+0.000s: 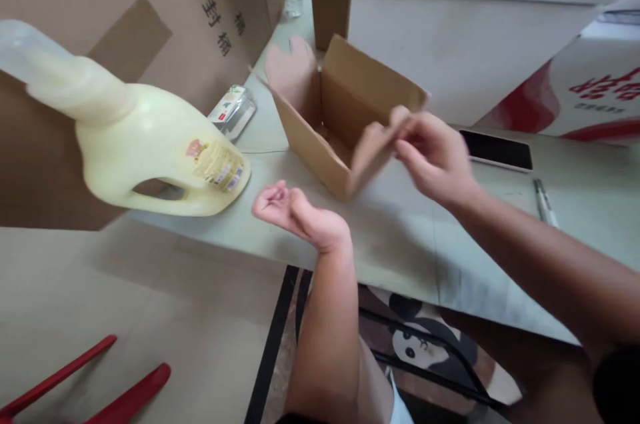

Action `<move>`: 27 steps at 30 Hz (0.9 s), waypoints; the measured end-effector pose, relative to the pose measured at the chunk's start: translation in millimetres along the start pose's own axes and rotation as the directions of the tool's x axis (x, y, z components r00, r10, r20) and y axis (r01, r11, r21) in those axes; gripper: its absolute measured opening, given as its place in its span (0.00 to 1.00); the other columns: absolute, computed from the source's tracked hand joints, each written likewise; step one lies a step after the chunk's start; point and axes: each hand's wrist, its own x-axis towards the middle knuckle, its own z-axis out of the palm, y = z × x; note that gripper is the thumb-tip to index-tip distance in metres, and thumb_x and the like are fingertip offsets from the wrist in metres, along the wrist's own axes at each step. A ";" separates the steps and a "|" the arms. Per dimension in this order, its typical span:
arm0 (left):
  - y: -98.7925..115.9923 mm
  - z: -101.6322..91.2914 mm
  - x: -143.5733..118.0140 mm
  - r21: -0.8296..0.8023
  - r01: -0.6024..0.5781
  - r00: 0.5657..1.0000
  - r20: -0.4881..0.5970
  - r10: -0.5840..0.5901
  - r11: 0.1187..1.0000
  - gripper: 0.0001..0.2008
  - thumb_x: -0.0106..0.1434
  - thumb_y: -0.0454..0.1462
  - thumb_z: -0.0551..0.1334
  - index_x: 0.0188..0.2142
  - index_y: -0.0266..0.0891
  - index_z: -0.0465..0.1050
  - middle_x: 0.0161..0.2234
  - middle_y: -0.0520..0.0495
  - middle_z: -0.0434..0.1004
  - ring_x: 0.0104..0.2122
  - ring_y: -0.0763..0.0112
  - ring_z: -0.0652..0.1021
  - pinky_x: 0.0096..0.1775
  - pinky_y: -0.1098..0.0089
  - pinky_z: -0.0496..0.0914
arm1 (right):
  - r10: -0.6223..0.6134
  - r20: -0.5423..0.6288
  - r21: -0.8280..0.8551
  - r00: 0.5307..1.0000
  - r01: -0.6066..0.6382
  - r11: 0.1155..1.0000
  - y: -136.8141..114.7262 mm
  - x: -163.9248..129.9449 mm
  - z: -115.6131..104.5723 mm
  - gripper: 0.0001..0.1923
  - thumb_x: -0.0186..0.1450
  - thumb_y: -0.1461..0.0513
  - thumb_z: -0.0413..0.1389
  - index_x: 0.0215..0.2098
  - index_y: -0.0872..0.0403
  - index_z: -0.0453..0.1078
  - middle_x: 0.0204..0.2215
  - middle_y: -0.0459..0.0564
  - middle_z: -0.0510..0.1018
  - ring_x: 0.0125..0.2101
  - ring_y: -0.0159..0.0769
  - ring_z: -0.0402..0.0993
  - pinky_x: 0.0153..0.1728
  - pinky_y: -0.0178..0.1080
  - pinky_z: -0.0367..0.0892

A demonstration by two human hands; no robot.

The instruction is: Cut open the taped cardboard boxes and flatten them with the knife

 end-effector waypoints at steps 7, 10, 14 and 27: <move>0.4 2.7 -56.2 -0.183 0.005 0.698 0.705 0.128 0.983 0.26 0.71 0.53 0.39 0.43 0.45 0.71 0.45 0.43 0.74 0.52 0.58 0.75 0.56 0.55 0.69 | 0.204 -0.281 -0.045 0.938 -0.225 0.973 2.7 -156.8 -129.0 0.05 0.67 0.56 0.57 0.33 0.45 0.67 0.32 0.50 0.75 0.38 0.47 0.76 0.37 0.51 0.66; -1.9 3.0 -90.8 -0.272 -0.028 0.455 0.853 0.255 0.962 0.32 0.69 0.58 0.40 0.38 0.45 0.76 0.40 0.44 0.79 0.49 0.55 0.78 0.57 0.51 0.69 | 0.156 -0.379 -0.217 0.912 -0.252 0.943 15.4 -174.2 -145.1 0.05 0.62 0.59 0.61 0.37 0.42 0.71 0.44 0.51 0.75 0.42 0.48 0.76 0.35 0.51 0.68; -1.2 12.1 -120.6 -0.153 -0.077 0.491 0.854 0.171 0.985 0.23 0.70 0.54 0.48 0.33 0.45 0.74 0.35 0.46 0.79 0.50 0.58 0.78 0.62 0.52 0.66 | 0.215 -0.524 -0.134 0.824 -0.329 0.935 35.4 -174.8 -155.8 0.30 0.59 0.57 0.64 0.57 0.30 0.64 0.63 0.49 0.65 0.45 0.47 0.76 0.37 0.52 0.72; -3.7 33.3 -138.2 -0.106 -0.148 0.523 0.836 0.168 0.983 0.19 0.57 0.37 0.58 0.49 0.43 0.67 0.47 0.46 0.77 0.49 0.62 0.80 0.59 0.54 0.69 | 0.343 -0.286 0.285 0.895 -0.263 0.922 61.7 -197.5 -151.9 0.18 0.68 0.47 0.45 0.51 0.42 0.68 0.56 0.51 0.74 0.59 0.53 0.70 0.59 0.60 0.66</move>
